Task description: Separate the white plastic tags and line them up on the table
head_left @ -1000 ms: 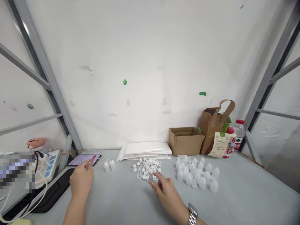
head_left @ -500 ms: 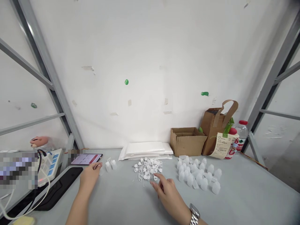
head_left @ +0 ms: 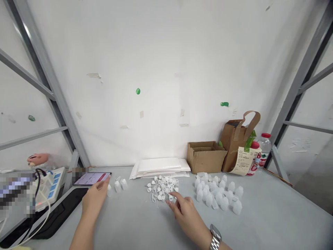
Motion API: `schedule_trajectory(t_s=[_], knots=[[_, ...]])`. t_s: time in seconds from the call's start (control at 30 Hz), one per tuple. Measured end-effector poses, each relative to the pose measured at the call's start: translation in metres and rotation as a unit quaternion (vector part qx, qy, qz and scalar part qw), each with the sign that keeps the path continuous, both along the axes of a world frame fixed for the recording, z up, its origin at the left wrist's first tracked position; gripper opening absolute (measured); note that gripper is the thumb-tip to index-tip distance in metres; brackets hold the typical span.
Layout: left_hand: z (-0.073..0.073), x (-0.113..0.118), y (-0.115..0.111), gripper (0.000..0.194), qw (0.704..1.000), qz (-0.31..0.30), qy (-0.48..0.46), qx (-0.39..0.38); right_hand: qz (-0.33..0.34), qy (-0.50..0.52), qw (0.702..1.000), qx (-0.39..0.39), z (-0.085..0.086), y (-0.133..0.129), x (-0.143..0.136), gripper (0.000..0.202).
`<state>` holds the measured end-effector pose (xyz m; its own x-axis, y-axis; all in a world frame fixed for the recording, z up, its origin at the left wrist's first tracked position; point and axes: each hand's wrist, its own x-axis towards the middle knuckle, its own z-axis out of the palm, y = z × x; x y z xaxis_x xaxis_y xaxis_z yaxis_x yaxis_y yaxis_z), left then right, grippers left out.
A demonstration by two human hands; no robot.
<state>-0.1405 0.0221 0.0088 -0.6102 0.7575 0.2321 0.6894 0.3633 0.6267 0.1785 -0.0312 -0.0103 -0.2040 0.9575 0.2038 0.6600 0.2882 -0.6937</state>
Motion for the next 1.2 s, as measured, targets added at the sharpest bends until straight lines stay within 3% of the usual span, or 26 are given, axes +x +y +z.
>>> schedule_trajectory(t_s=[0.03,0.13,0.2,0.27,0.4,0.53,0.73,1.2], knots=[[0.005,0.005,-0.003,0.054,0.999,0.034,0.005,0.004,-0.005,-0.008,1.0,0.022,0.002,0.003,0.003,0.038],[0.019,0.028,-0.012,0.052,0.973,0.122,0.076,0.181,-0.05,-0.049,0.992,0.102,0.013,0.015,0.022,0.031],[0.022,0.048,-0.015,0.048,0.958,0.07,0.095,0.261,-0.1,-0.099,0.981,0.136,0.02,0.023,0.04,0.026],[0.018,0.07,-0.015,0.043,0.96,-0.025,0.056,0.272,-0.153,-0.162,0.967,0.125,0.026,0.028,0.058,0.019],[-0.001,0.113,-0.012,0.036,0.958,-0.232,-0.072,0.153,-0.196,-0.256,0.94,0.115,0.031,0.029,0.079,0.009],[-0.023,0.14,-0.012,0.027,0.932,-0.343,-0.08,0.083,-0.193,-0.327,0.917,0.119,0.03,0.026,0.08,0.008],[-0.036,0.147,-0.013,0.021,0.919,-0.391,-0.031,0.031,-0.17,-0.34,0.917,0.123,0.021,0.028,0.08,0.011],[-0.039,0.131,-0.007,0.019,0.906,-0.423,-0.01,-0.018,-0.126,-0.307,0.938,0.095,0.012,0.033,0.067,0.015]])
